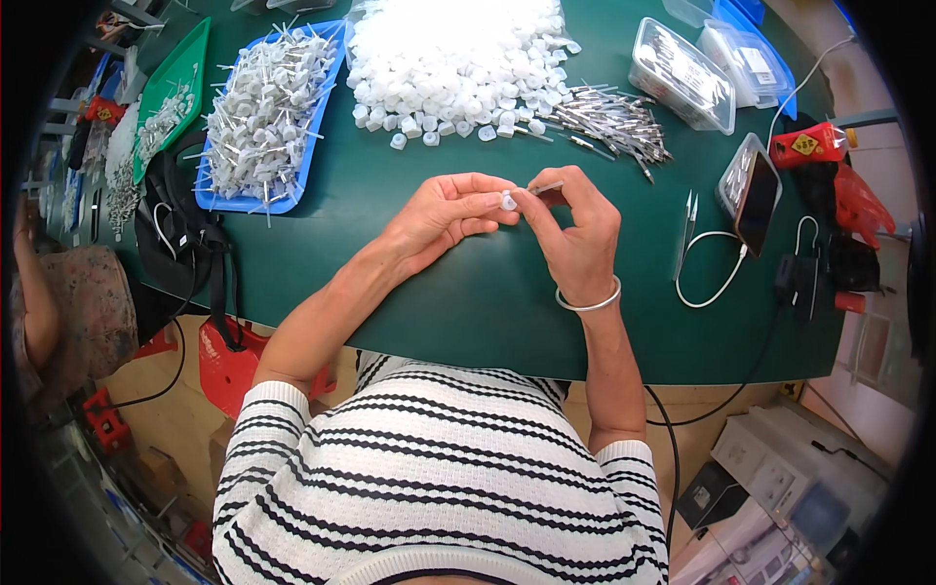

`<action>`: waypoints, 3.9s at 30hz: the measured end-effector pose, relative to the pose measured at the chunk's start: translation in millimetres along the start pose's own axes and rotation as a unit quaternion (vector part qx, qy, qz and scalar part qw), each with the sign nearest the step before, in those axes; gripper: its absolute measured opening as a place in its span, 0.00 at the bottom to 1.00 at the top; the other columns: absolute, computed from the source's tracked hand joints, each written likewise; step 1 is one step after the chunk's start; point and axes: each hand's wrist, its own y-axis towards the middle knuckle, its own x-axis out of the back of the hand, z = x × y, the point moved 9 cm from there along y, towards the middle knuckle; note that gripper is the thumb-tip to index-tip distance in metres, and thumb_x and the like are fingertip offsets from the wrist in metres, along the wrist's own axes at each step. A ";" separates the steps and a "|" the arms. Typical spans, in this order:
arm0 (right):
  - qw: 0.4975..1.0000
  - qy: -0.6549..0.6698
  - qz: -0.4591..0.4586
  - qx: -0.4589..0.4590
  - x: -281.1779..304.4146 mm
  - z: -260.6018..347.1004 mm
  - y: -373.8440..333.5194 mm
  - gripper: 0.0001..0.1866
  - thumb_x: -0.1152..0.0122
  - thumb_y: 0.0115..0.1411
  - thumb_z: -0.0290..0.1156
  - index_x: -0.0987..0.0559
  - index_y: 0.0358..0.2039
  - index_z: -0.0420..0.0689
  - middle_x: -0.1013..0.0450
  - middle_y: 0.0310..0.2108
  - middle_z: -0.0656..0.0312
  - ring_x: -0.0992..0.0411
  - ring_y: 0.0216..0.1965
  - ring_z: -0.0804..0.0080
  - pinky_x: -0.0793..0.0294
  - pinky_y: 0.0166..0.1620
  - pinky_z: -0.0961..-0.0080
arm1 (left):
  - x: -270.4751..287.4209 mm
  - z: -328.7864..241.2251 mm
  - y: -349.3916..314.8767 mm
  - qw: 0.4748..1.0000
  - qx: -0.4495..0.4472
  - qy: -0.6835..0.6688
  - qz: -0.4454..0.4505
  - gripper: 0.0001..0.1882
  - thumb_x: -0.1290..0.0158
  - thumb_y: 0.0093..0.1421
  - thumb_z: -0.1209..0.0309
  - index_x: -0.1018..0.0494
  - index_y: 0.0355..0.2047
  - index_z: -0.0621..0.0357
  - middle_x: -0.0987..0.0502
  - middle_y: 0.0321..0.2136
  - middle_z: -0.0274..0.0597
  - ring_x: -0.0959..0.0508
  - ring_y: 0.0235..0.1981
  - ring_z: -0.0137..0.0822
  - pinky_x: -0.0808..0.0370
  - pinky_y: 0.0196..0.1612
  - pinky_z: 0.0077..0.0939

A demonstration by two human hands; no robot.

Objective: The person repeatedly picks up small white plastic caps and metal pins from a green table, inserts the pins into the caps, and places the assembled units into a blue tray. The process is continuous and repetitive throughout the clip.

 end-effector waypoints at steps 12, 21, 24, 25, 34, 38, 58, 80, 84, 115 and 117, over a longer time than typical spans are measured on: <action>0.998 0.011 0.053 -0.015 -1.1 -1.3 6.4 0.08 0.33 0.50 0.22 0.27 0.27 0.39 0.29 0.24 0.60 0.28 0.22 0.73 0.29 0.26 0.80 | 0.6 0.5 -1.0 0.999 0.016 0.027 -0.018 0.14 0.45 0.61 0.72 0.27 0.44 0.68 0.21 0.38 0.43 0.20 0.38 0.28 0.22 0.41 0.15; 0.999 0.002 0.041 -0.022 -0.3 -4.0 4.0 0.09 0.32 0.50 0.23 0.27 0.26 0.40 0.29 0.23 0.61 0.28 0.22 0.72 0.29 0.26 0.79 | 2.1 1.5 -0.5 1.000 0.009 0.007 -0.012 0.13 0.45 0.61 0.73 0.27 0.44 0.68 0.21 0.38 0.43 0.20 0.38 0.30 0.21 0.40 0.15; 0.999 0.012 0.023 -0.025 0.1 -6.0 1.8 0.09 0.32 0.50 0.23 0.27 0.26 0.40 0.28 0.23 0.61 0.27 0.21 0.72 0.29 0.25 0.79 | 4.6 2.0 -0.7 1.000 0.014 -0.004 -0.028 0.14 0.43 0.59 0.72 0.26 0.44 0.67 0.20 0.37 0.45 0.19 0.38 0.32 0.21 0.40 0.17; 0.999 0.014 0.019 -0.027 0.1 -7.4 1.0 0.09 0.32 0.50 0.23 0.27 0.26 0.40 0.28 0.23 0.61 0.27 0.21 0.72 0.29 0.25 0.79 | 4.4 1.8 -0.6 0.999 0.014 -0.004 -0.028 0.14 0.43 0.59 0.72 0.26 0.44 0.67 0.20 0.36 0.45 0.19 0.38 0.32 0.21 0.40 0.17; 1.000 0.009 0.002 -0.024 0.1 -7.5 -0.9 0.09 0.33 0.51 0.22 0.27 0.27 0.40 0.28 0.23 0.61 0.27 0.22 0.72 0.29 0.26 0.78 | 5.7 0.9 -1.4 0.999 0.012 -0.006 -0.036 0.14 0.43 0.60 0.71 0.26 0.44 0.65 0.21 0.39 0.44 0.20 0.40 0.31 0.22 0.41 0.17; 1.000 0.007 0.004 -0.010 -0.5 -4.4 -1.0 0.09 0.33 0.51 0.22 0.27 0.27 0.40 0.29 0.24 0.60 0.27 0.22 0.71 0.28 0.26 0.78 | 6.8 1.1 -1.2 1.000 0.002 -0.004 -0.031 0.15 0.43 0.60 0.70 0.27 0.44 0.65 0.21 0.39 0.44 0.20 0.40 0.31 0.22 0.41 0.17; 0.994 0.082 0.006 -0.079 -3.6 -23.8 -3.8 0.10 0.31 0.52 0.26 0.27 0.27 0.40 0.27 0.22 0.61 0.26 0.23 0.75 0.27 0.27 0.80 | 3.3 -1.0 -2.7 0.999 0.003 0.013 -0.045 0.12 0.46 0.61 0.74 0.27 0.44 0.67 0.22 0.38 0.42 0.20 0.39 0.29 0.21 0.39 0.14; 0.993 0.074 0.017 -0.089 -4.8 -22.1 -5.3 0.06 0.34 0.54 0.21 0.25 0.29 0.39 0.26 0.25 0.65 0.27 0.26 0.81 0.26 0.32 0.84 | 4.2 0.8 -2.0 0.999 0.001 0.002 -0.034 0.13 0.46 0.61 0.74 0.27 0.44 0.67 0.21 0.38 0.43 0.20 0.39 0.29 0.21 0.39 0.14; 0.997 0.045 0.016 -0.053 -2.9 -15.3 -3.1 0.07 0.34 0.53 0.22 0.26 0.28 0.39 0.27 0.25 0.63 0.27 0.25 0.78 0.27 0.30 0.82 | 4.0 0.4 -1.8 0.999 -0.001 0.008 -0.036 0.12 0.45 0.61 0.73 0.26 0.44 0.66 0.21 0.38 0.42 0.20 0.38 0.28 0.21 0.39 0.14; 0.999 -0.042 -0.005 0.029 -0.3 -0.5 -0.6 0.09 0.33 0.49 0.22 0.27 0.26 0.41 0.30 0.23 0.59 0.29 0.23 0.65 0.30 0.26 0.73 | 2.2 -1.0 -2.9 0.999 -0.006 0.024 -0.046 0.12 0.42 0.60 0.71 0.26 0.41 0.63 0.21 0.37 0.40 0.21 0.39 0.28 0.23 0.41 0.16; 1.000 -0.021 -0.004 0.010 0.1 -3.6 -0.5 0.10 0.33 0.49 0.22 0.28 0.26 0.41 0.30 0.23 0.59 0.29 0.22 0.67 0.30 0.25 0.74 | 3.2 0.6 -2.0 0.999 -0.008 0.021 -0.041 0.12 0.42 0.59 0.71 0.26 0.41 0.63 0.21 0.37 0.40 0.21 0.39 0.28 0.23 0.42 0.16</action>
